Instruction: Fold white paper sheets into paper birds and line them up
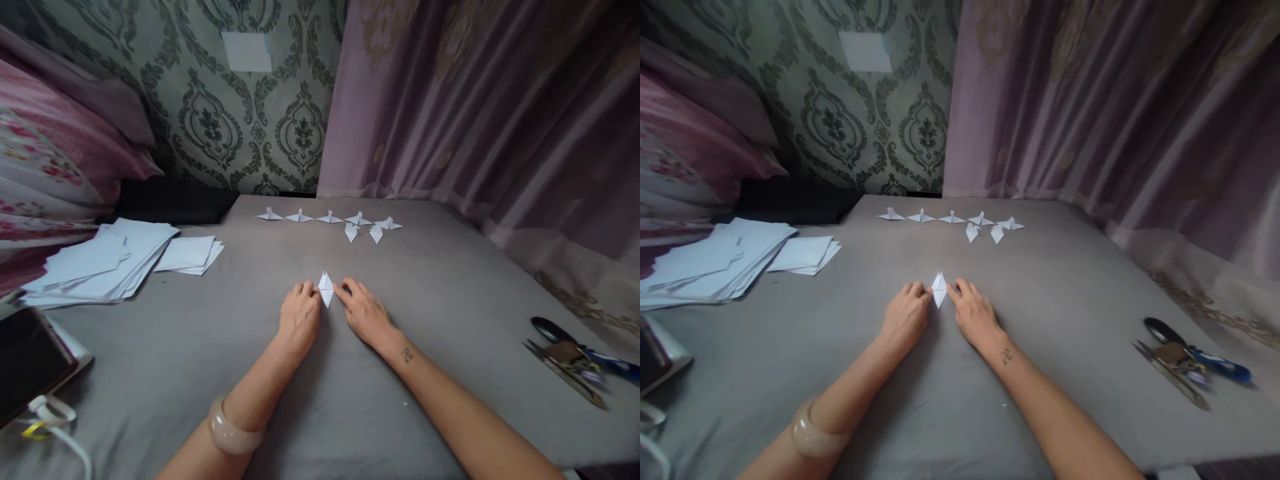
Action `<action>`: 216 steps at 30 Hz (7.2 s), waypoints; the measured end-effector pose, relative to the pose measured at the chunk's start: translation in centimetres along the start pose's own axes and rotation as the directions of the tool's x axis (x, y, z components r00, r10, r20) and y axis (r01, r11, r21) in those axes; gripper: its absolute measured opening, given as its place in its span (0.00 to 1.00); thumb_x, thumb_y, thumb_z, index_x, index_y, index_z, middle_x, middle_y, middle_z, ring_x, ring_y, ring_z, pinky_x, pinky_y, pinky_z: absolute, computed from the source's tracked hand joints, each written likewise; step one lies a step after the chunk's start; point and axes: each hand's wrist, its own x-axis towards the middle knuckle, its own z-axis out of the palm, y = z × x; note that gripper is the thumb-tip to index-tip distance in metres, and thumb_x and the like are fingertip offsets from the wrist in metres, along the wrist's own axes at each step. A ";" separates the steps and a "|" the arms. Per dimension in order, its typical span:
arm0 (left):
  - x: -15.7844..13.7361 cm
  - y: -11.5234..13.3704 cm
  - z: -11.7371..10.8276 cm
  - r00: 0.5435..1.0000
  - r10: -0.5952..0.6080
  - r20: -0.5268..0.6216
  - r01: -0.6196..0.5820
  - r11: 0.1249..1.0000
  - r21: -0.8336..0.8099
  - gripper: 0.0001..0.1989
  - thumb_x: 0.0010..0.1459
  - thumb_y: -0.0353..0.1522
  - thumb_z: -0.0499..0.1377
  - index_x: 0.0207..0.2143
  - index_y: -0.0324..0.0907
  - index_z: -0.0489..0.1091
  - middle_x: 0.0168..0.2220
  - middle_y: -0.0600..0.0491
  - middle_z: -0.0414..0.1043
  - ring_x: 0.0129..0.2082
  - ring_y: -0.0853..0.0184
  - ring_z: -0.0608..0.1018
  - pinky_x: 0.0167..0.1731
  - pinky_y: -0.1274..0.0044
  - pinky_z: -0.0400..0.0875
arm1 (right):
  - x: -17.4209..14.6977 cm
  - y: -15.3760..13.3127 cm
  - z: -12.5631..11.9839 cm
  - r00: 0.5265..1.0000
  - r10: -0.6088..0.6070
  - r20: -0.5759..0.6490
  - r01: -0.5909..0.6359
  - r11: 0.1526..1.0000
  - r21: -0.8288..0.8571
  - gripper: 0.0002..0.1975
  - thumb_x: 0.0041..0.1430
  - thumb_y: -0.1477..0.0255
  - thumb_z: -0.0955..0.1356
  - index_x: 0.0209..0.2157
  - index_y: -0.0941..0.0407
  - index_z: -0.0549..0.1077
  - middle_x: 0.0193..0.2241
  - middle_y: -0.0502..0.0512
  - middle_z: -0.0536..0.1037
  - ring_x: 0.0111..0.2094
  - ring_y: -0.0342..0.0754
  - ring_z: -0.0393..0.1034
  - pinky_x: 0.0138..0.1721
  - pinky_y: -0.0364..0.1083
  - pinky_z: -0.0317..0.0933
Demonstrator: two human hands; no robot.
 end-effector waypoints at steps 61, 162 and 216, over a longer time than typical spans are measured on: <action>2.1 -2.4 3.2 0.966 -0.215 -0.146 0.076 0.770 -0.634 0.12 0.52 0.23 0.53 0.39 0.40 0.71 0.37 0.50 0.68 0.38 0.66 0.72 0.39 0.74 0.68 | 2.4 0.2 1.1 0.959 0.268 -0.094 -0.187 0.844 0.502 0.08 0.58 0.66 0.66 0.38 0.53 0.74 0.36 0.51 0.74 0.32 0.43 0.68 0.35 0.42 0.59; 0.6 -0.1 1.2 0.977 0.121 -0.175 -0.155 0.968 -0.199 0.15 0.59 0.36 0.54 0.46 0.39 0.67 0.45 0.44 0.68 0.43 0.59 0.69 0.44 0.68 0.68 | 0.1 0.5 0.3 0.995 0.034 -0.092 -0.001 0.940 0.341 0.21 0.57 0.81 0.58 0.50 0.53 0.69 0.44 0.57 0.71 0.45 0.48 0.65 0.45 0.46 0.61; 1.9 0.4 -0.5 0.882 -0.299 0.364 0.316 -0.199 -0.928 0.20 0.45 0.44 0.66 0.32 0.35 0.73 0.26 0.52 0.72 0.24 0.73 0.72 0.26 0.81 0.66 | 1.0 -0.3 -0.5 0.918 0.318 0.236 -0.263 0.044 0.964 0.15 0.52 0.60 0.68 0.29 0.59 0.72 0.20 0.48 0.71 0.20 0.39 0.62 0.22 0.39 0.54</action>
